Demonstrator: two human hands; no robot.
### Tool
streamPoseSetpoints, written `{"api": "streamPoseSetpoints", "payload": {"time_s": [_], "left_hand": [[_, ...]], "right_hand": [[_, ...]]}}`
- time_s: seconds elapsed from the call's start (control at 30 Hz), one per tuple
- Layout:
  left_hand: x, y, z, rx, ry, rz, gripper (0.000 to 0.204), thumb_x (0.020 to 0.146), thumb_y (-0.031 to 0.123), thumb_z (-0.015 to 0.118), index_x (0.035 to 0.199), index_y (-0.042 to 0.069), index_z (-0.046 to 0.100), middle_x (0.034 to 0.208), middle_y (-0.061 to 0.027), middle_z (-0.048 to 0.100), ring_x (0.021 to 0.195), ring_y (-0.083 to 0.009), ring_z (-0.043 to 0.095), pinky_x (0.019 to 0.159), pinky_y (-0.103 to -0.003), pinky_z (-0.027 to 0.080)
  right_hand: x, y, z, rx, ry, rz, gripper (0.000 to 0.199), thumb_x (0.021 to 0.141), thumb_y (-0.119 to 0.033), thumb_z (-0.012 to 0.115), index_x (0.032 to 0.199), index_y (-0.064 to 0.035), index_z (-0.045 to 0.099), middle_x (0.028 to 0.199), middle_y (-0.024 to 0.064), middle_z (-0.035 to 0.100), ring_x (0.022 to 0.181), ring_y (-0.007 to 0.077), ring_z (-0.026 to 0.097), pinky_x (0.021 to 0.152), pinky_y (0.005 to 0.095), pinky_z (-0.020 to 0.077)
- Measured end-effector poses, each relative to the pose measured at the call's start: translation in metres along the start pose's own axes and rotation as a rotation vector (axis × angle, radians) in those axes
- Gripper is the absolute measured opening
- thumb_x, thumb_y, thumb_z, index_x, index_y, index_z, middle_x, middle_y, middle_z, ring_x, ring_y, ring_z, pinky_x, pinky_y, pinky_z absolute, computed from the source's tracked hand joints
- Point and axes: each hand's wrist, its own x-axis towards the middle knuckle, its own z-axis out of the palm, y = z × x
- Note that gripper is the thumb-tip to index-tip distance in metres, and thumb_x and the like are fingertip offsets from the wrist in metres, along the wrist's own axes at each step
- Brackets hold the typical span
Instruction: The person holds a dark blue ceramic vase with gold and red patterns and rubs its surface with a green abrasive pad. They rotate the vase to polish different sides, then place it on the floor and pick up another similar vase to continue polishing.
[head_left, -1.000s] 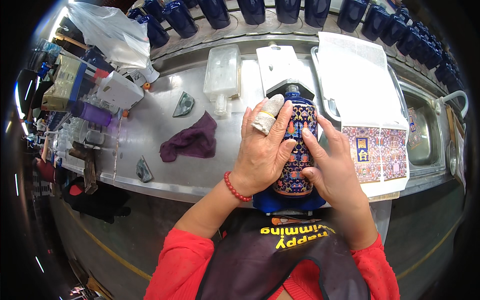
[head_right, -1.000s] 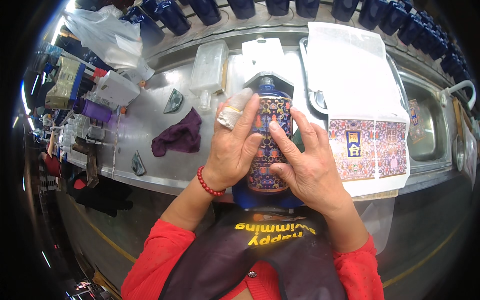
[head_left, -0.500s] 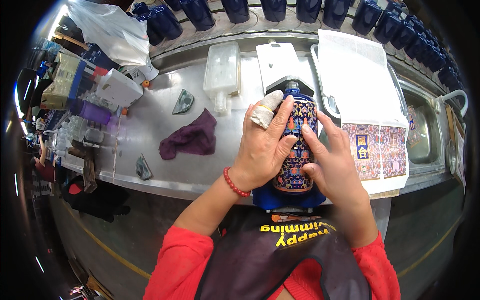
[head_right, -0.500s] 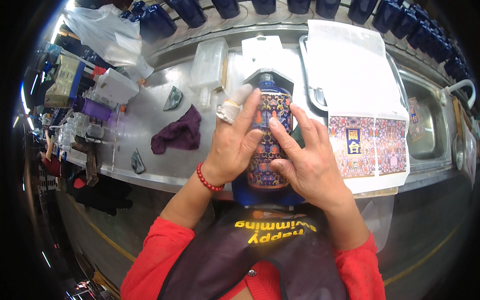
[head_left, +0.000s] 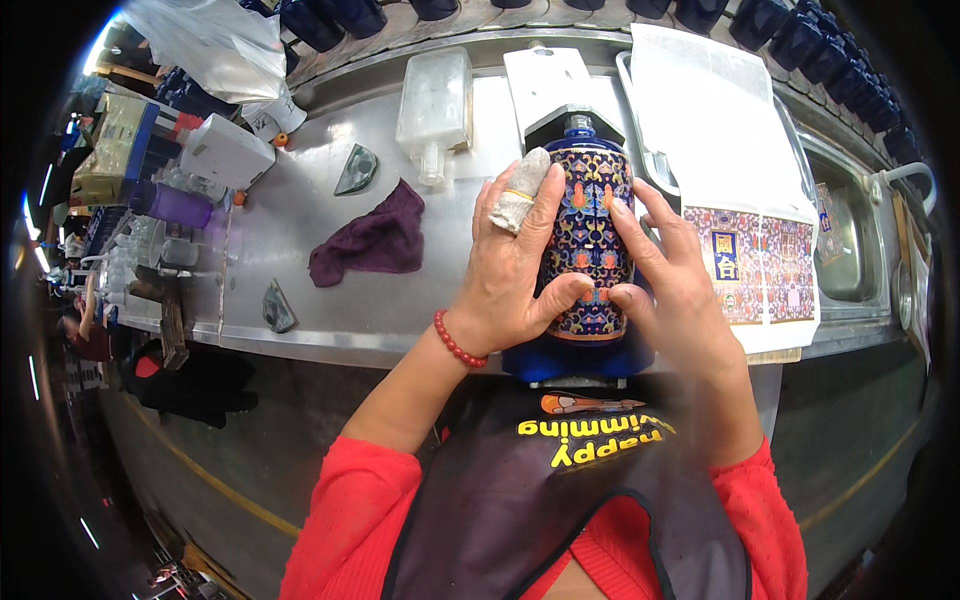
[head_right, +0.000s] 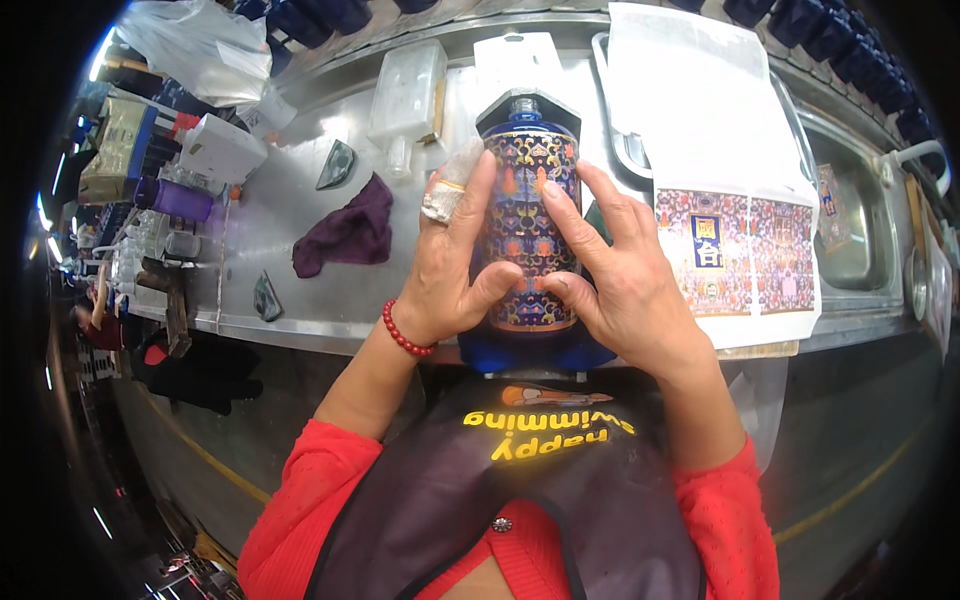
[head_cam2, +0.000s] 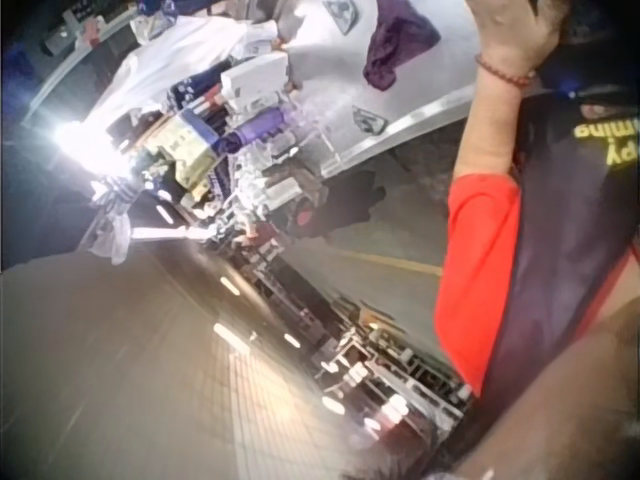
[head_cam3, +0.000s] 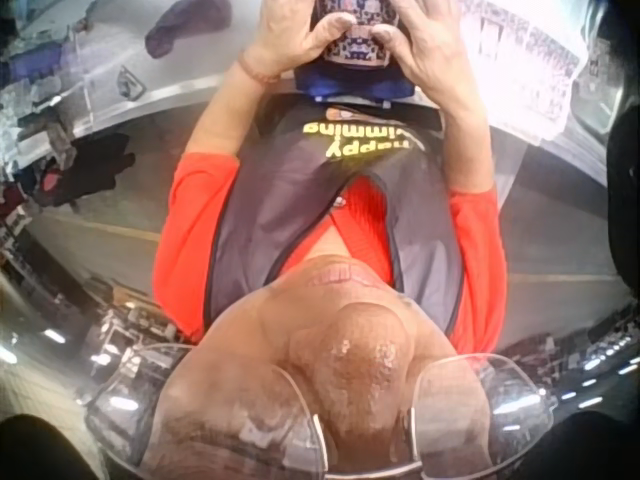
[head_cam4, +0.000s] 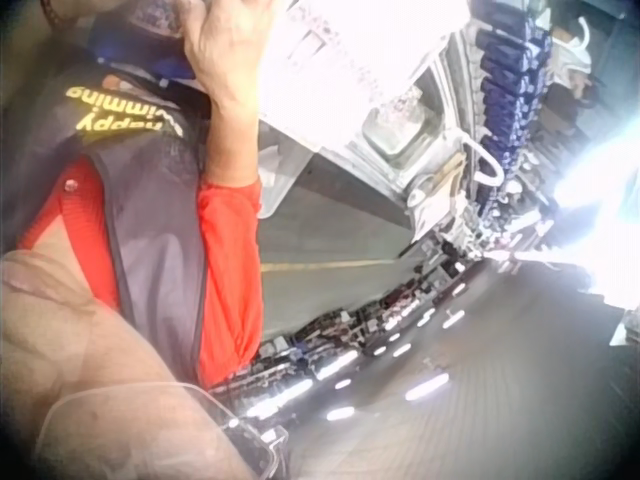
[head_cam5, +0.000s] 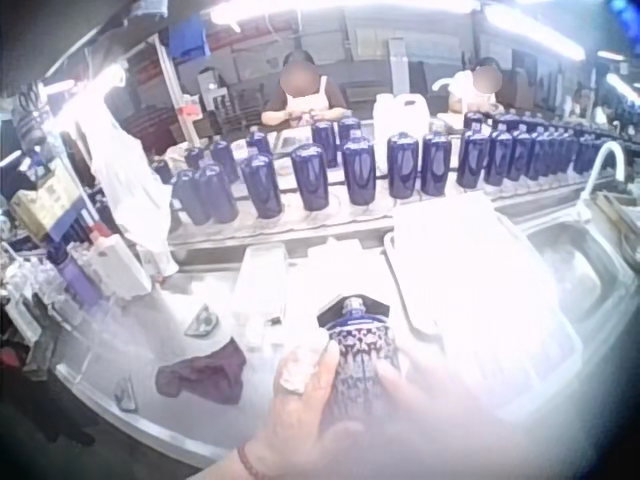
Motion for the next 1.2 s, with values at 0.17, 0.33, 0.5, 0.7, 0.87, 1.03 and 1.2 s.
{"api": "streamPoseSetpoints", "payload": {"time_s": [0.17,0.33,0.5,0.7,0.87,1.03,1.2], "left_hand": [[0.001,0.004,-0.002,0.049,-0.005,-0.002,0.092,0.095,0.064,0.055,0.156,-0.003,0.036,0.153,-0.0279,0.041,0.139,-0.0477,0.035,0.119,-0.055,0.020],[0.002,0.006,-0.005,0.081,-0.033,-0.009,0.093,0.095,0.064,0.056,0.156,-0.002,0.035,0.153,-0.0282,0.040,0.140,-0.0479,0.035,0.120,-0.055,0.019],[-0.001,0.004,-0.002,-0.083,-0.053,-0.086,0.093,0.095,0.065,0.055,0.156,-0.003,0.034,0.154,-0.0303,0.038,0.144,-0.0476,0.032,0.121,-0.055,0.018],[-0.004,-0.002,0.003,-0.134,-0.066,-0.012,0.109,0.090,0.073,0.056,0.160,-0.003,0.021,0.160,-0.0326,0.027,0.147,-0.0469,0.029,0.121,-0.053,0.017],[-0.003,-0.004,0.001,-0.053,-0.064,0.026,0.110,0.088,0.071,0.060,0.160,-0.004,0.021,0.159,-0.0332,0.027,0.146,-0.0478,0.029,0.121,-0.053,0.018],[-0.006,0.001,0.001,-0.054,-0.061,0.008,0.116,0.085,0.073,0.062,0.160,-0.005,0.020,0.160,-0.0332,0.027,0.146,-0.0482,0.029,0.121,-0.053,0.018],[-0.008,0.004,0.004,-0.047,-0.060,-0.008,0.118,0.084,0.074,0.063,0.160,-0.005,0.019,0.161,-0.0332,0.024,0.146,-0.0489,0.028,0.121,-0.053,0.019]], "right_hand": [[0.000,-0.001,0.001,-0.008,0.011,-0.008,0.067,0.089,-0.026,0.075,0.150,-0.0125,0.051,0.154,0.0226,0.039,0.126,0.0419,0.048,0.107,0.0482,0.0425],[0.000,0.001,0.001,-0.059,-0.001,-0.009,0.068,0.089,-0.029,0.073,0.151,-0.0128,0.050,0.156,0.0204,0.039,0.130,0.0408,0.047,0.110,0.0486,0.0407],[-0.001,0.005,0.001,-0.063,0.001,-0.034,0.067,0.092,-0.036,0.070,0.152,-0.0119,0.050,0.157,0.0207,0.038,0.130,0.0401,0.049,0.112,0.0495,0.0389],[-0.002,0.006,0.001,-0.022,0.012,-0.047,0.068,0.089,-0.029,0.075,0.151,-0.0156,0.050,0.154,0.0211,0.041,0.133,0.0423,0.046,0.110,0.0484,0.0410],[-0.002,0.007,0.002,-0.012,0.016,-0.042,0.067,0.090,-0.032,0.074,0.150,-0.0152,0.051,0.154,0.0219,0.041,0.134,0.0439,0.046,0.110,0.0489,0.0414],[-0.004,0.010,0.003,-0.061,0.020,-0.052,0.070,0.094,-0.046,0.067,0.152,-0.0122,0.049,0.158,0.0199,0.039,0.127,0.0354,0.053,0.110,0.0483,0.0412],[-0.004,0.010,0.004,-0.010,0.034,-0.044,0.068,0.088,-0.031,0.076,0.150,-0.0159,0.052,0.154,0.0202,0.041,0.129,0.0425,0.048,0.108,0.0487,0.0413]]}}
